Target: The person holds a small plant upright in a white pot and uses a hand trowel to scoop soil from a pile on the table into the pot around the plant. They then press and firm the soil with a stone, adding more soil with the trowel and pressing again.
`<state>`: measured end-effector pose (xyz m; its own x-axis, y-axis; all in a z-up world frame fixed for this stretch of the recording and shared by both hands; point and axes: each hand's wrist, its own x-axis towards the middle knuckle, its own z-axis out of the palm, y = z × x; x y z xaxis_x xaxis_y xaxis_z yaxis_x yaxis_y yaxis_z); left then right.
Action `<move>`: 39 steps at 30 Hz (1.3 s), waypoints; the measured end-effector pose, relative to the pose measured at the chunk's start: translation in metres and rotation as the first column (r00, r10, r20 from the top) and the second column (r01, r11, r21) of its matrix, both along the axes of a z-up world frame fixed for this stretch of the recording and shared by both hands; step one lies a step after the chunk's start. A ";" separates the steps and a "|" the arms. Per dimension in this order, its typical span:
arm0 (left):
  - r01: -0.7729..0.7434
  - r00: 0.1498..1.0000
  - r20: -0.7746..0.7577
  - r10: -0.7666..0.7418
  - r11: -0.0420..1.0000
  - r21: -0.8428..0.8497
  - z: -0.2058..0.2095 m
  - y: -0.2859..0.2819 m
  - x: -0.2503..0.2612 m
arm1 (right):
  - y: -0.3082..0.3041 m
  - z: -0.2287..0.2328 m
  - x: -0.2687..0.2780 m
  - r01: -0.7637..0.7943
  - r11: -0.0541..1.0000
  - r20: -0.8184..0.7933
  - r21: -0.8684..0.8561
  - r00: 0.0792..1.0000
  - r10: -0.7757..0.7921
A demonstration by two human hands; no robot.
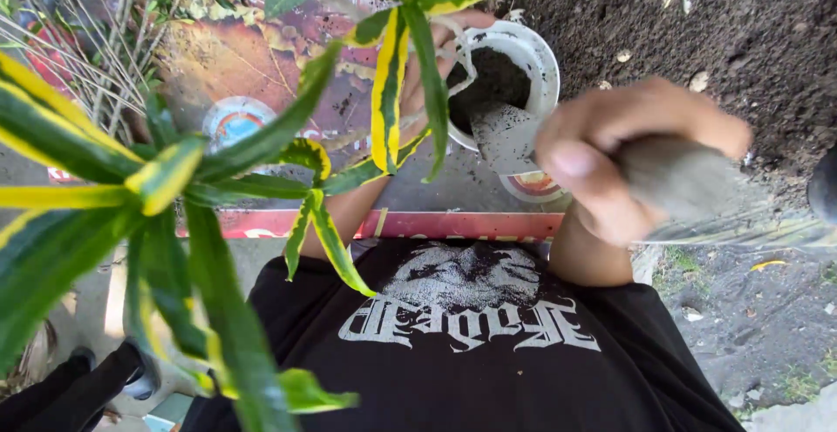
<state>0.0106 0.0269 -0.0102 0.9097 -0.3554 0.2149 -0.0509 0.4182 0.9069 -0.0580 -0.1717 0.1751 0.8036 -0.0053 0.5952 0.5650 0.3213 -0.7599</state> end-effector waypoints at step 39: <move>-0.102 0.976 0.203 0.077 0.988 0.116 0.007 -0.020 0.003 | 0.006 -0.007 0.018 -0.156 0.987 0.026 0.033 0.988 0.155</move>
<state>0.0138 0.0073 -0.0031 0.8829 -0.3098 0.3527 -0.2663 0.2882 0.9198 -0.0401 -0.1658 0.1677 0.7823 0.0974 0.6153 0.5235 0.4324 -0.7341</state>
